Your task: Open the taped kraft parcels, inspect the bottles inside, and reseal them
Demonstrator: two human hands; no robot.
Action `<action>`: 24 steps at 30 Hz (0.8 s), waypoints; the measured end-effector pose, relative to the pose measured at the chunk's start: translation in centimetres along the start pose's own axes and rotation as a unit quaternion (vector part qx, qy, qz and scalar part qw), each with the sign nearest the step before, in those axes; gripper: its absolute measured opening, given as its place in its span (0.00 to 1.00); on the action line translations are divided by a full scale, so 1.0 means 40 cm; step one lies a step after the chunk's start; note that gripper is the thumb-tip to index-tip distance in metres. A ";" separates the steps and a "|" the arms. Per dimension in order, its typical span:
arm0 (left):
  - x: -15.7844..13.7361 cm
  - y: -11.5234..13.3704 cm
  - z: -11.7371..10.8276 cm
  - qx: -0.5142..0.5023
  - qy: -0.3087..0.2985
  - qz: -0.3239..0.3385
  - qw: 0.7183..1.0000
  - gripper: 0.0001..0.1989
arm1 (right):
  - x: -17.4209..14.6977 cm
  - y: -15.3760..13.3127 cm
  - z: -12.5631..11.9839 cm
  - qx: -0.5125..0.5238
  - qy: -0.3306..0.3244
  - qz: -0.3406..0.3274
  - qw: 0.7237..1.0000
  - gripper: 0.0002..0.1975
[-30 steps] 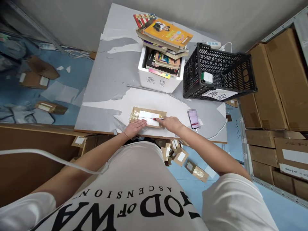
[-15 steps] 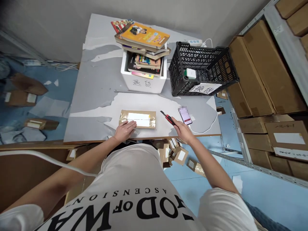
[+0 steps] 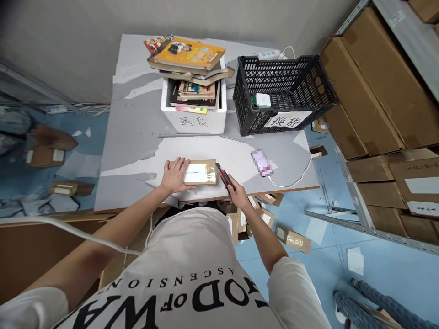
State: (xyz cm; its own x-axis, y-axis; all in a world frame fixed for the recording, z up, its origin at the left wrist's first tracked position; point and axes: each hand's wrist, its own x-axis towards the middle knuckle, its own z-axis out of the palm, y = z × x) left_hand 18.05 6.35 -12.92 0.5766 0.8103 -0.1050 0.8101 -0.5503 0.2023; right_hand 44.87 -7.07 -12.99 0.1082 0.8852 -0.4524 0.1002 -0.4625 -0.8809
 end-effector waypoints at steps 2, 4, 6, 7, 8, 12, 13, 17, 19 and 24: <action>-0.005 0.002 0.003 -0.005 0.009 -0.001 1.000 0.54 | -0.001 0.004 -0.003 -0.013 -0.002 0.000 1.000 0.35; -0.007 0.003 0.003 -0.011 0.017 -0.002 1.000 0.54 | -0.002 0.005 -0.005 -0.032 -0.003 -0.003 0.999 0.34; -0.007 0.002 0.003 -0.019 0.024 -0.003 1.000 0.53 | -0.003 0.001 -0.009 -0.060 -0.006 -0.008 0.998 0.33; -0.007 0.001 0.004 -0.023 0.028 -0.002 0.999 0.52 | -0.005 -0.002 -0.013 -0.077 -0.009 -0.012 0.997 0.33; -0.006 0.000 0.004 -0.027 0.031 -0.002 0.999 0.52 | -0.007 -0.006 -0.018 -0.094 -0.013 -0.016 0.995 0.32; -0.004 -0.001 0.005 -0.034 0.033 -0.006 0.999 0.50 | -0.027 -0.030 -0.053 -0.180 -0.037 -0.040 0.982 0.30; -0.003 -0.001 0.004 -0.033 0.030 -0.008 0.999 0.50 | -0.034 -0.037 -0.065 -0.202 -0.047 -0.044 0.977 0.30; -0.003 0.003 -0.001 -0.025 0.018 -0.011 0.999 0.51 | -0.062 -0.054 -0.101 -0.251 -0.089 -0.053 0.962 0.29; -0.003 0.004 -0.004 -0.025 0.015 -0.014 0.999 0.51 | -0.074 -0.049 -0.103 -0.252 -0.098 -0.066 0.961 0.28; 0.001 0.000 0.000 -0.037 0.018 -0.014 0.999 0.52 | -0.105 -0.010 -0.069 -0.189 -0.107 -0.057 0.974 0.28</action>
State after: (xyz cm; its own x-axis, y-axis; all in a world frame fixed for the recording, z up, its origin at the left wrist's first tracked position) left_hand 18.06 6.38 -12.92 0.5492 0.8322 -0.0766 0.8146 -0.5126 0.2713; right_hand 47.11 -10.74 -10.38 -0.1297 0.9036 -0.4083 0.4619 -0.3093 -0.8313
